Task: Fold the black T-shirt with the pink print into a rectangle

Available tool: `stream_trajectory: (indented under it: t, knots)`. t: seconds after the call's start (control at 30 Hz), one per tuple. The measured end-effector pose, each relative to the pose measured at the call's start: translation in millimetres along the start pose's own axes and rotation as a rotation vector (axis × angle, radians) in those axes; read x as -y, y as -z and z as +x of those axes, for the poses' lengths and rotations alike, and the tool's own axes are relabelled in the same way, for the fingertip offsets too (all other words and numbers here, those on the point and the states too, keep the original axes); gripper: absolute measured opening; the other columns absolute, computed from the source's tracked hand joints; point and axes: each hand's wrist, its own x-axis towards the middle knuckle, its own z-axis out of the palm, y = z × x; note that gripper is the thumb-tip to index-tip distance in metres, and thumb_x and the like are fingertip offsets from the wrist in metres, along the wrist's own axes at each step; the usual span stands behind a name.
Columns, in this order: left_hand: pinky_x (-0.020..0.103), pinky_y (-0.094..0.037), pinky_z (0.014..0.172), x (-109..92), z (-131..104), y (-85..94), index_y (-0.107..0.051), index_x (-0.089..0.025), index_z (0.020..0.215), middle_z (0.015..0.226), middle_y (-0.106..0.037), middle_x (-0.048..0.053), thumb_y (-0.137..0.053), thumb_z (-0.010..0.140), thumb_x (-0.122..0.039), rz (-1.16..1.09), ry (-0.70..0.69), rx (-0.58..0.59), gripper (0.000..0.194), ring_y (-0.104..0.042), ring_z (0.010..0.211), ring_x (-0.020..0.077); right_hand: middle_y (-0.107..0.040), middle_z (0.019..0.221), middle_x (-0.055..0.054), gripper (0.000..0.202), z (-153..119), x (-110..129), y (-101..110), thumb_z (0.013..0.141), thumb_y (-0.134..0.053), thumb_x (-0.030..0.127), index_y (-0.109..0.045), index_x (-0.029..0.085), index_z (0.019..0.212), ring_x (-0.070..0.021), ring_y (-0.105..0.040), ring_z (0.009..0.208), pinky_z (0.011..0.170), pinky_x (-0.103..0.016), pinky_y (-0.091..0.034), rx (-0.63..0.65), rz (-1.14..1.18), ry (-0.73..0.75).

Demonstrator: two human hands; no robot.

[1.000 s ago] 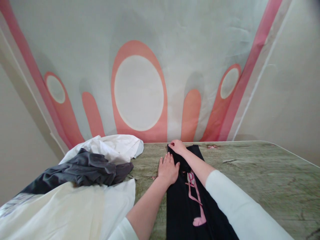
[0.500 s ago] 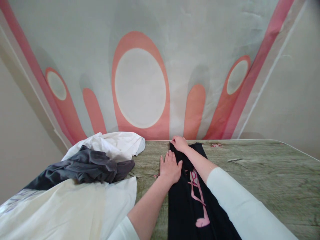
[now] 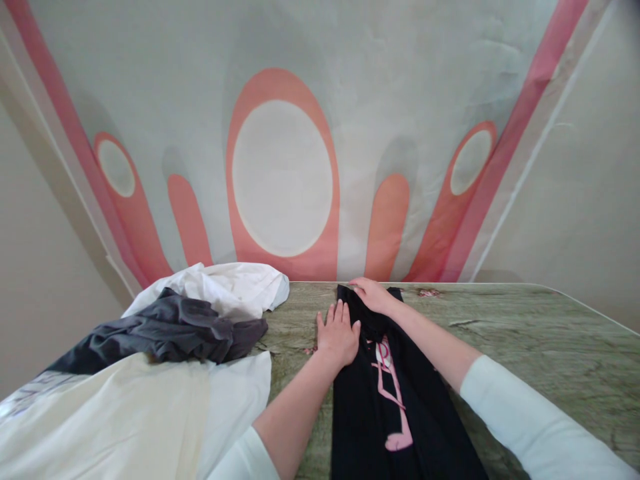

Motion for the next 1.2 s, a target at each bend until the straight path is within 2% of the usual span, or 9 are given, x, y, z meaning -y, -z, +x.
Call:
stream_trajectory:
  t: [0.07,0.13,0.27,0.4,0.6,0.73,0.9,1.03,1.2]
  knots:
    - [0.056,-0.016,0.102,0.8,-0.5,0.1,-0.025,-0.02,0.138,0.145,-0.02,0.003,-0.015,0.09,-0.043,-0.014,-0.024,-0.002,0.054,-0.019,0.131,0.0288,-0.05,0.128,-0.007,0.037,-16.4,-1.0,-1.8,0.088,-0.037,0.025,-0.051,0.019,0.121,-0.0176,-0.043,0.118,0.099,-0.035,-0.031,0.091,0.001,0.121]
    - [0.057,-0.016,0.102,1.3,-0.9,0.0,-0.028,-0.023,0.137,0.145,-0.021,0.001,-0.016,0.09,-0.043,-0.017,-0.039,0.004,0.053,-0.02,0.131,0.0293,-0.041,0.136,-0.006,0.043,-28.7,-1.2,-5.5,0.09,-0.032,0.035,-0.043,0.021,0.129,-0.0192,-0.033,0.126,0.103,-0.04,-0.024,0.174,-0.031,0.163]
    - [0.056,-0.014,0.103,1.0,-0.8,-0.6,-0.029,-0.022,0.137,0.145,-0.022,0.003,-0.015,0.09,-0.044,-0.005,-0.018,0.011,0.054,-0.019,0.131,0.0283,-0.029,0.142,-0.002,0.051,-34.1,0.7,-8.7,0.09,-0.024,0.047,-0.031,0.025,0.136,-0.021,-0.023,0.131,0.106,-0.046,-0.014,0.235,-0.118,0.062]
    - [0.056,-0.013,0.103,1.4,0.3,-0.9,-0.029,-0.019,0.137,0.144,-0.022,0.006,-0.014,0.089,-0.045,0.005,0.017,0.017,0.056,-0.018,0.132,0.0276,-0.03,0.142,-0.005,0.053,-30.0,0.1,-5.1,0.09,-0.022,0.048,-0.031,0.023,0.136,-0.0213,-0.021,0.132,0.106,-0.047,-0.011,0.236,-0.168,-0.039]
    - [0.055,-0.014,0.103,3.1,1.1,-2.8,-0.029,-0.017,0.136,0.145,-0.022,0.006,-0.015,0.089,-0.043,-0.003,0.004,0.006,0.055,-0.02,0.131,0.0271,-0.038,0.137,-0.009,0.048,-53.0,1.7,4.6,0.091,-0.025,0.042,-0.042,0.018,0.13,-0.0211,-0.026,0.13,0.106,-0.046,-0.019,0.106,-0.05,-0.027]
    - [0.054,-0.013,0.104,3.6,0.8,-4.1,-0.029,-0.018,0.136,0.145,-0.022,0.006,-0.017,0.089,-0.044,-0.009,0.004,-0.002,0.055,-0.019,0.131,0.0272,-0.046,0.131,-0.011,0.048,-85.4,12.9,18.7,0.091,-0.027,0.043,-0.051,0.015,0.122,-0.0187,-0.039,0.123,0.104,-0.038,-0.029,0.204,0.163,0.063]
    - [0.054,-0.015,0.103,5.6,0.5,-5.4,-0.03,-0.021,0.136,0.144,-0.024,0.007,-0.019,0.089,-0.047,-0.004,-0.02,-0.033,0.055,-0.022,0.13,0.0288,-0.045,0.132,-0.007,0.043,-116.2,7.7,36.8,0.086,-0.043,0.042,-0.05,0.021,0.123,-0.0204,-0.038,0.124,0.104,-0.04,-0.03,0.207,0.168,0.108]
    - [0.055,-0.016,0.102,6.4,1.3,-5.7,-0.031,-0.024,0.135,0.142,-0.028,0.006,-0.023,0.088,-0.046,-0.005,-0.042,-0.062,0.052,-0.024,0.129,0.0299,-0.046,0.131,-0.008,0.041,-123.5,-2.8,39.6,0.085,-0.047,0.034,-0.051,0.02,0.123,-0.0207,-0.038,0.123,0.104,-0.041,-0.031,0.162,0.167,0.108]
    - [0.05,-0.016,0.104,3.0,2.7,2.2,-0.041,-0.019,0.129,0.14,-0.033,0.008,-0.028,0.089,-0.037,-0.002,-0.106,-0.121,0.045,-0.022,0.13,0.0271,-0.051,0.127,-0.009,0.037,-122.5,-3.2,37.7,0.084,-0.049,0.033,-0.055,0.02,0.118,-0.0219,-0.043,0.119,0.101,-0.042,-0.033,0.076,0.223,0.102]
